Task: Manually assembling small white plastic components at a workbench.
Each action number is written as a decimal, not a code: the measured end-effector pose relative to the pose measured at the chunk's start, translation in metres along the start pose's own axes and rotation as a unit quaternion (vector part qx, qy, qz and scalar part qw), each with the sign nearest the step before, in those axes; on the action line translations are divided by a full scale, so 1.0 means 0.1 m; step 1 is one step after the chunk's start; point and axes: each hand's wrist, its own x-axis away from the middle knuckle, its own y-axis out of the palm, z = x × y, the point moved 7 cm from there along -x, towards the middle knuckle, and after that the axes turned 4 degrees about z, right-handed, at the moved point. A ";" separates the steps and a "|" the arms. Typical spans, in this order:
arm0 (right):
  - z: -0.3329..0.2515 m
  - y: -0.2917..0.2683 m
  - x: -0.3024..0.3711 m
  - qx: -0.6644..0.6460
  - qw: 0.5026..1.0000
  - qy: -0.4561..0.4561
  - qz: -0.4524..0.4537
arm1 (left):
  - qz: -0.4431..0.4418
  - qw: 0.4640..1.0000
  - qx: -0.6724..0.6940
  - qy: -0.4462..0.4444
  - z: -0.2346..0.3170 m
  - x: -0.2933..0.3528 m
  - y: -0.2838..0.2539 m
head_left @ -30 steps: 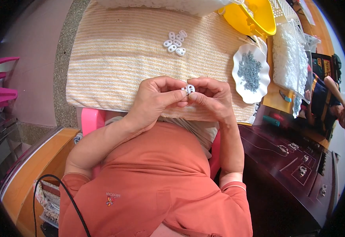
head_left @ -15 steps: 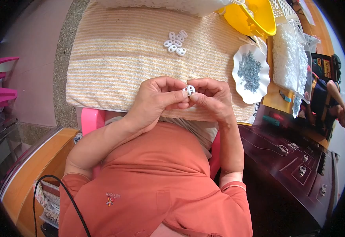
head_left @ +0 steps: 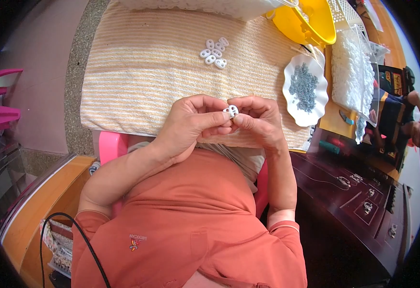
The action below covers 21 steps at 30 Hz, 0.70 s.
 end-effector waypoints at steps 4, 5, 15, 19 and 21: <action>0.00 0.01 0.00 -0.005 1.000 0.003 -0.001 | -0.002 1.000 0.004 -0.003 -0.01 0.00 0.00; 0.00 0.01 0.00 -0.005 1.000 0.003 -0.001 | -0.002 1.000 0.004 -0.003 -0.01 0.00 0.00; -0.03 0.03 0.02 -0.011 1.000 -0.004 -0.013 | -0.013 1.000 0.011 -0.017 -0.02 0.00 0.02; -0.06 0.06 0.02 -0.026 0.999 -0.014 -0.020 | -0.025 0.999 0.015 -0.027 -0.04 -0.01 0.01; -0.06 0.08 0.01 -0.035 0.998 -0.039 -0.034 | -0.031 0.999 0.017 -0.026 -0.05 -0.02 0.03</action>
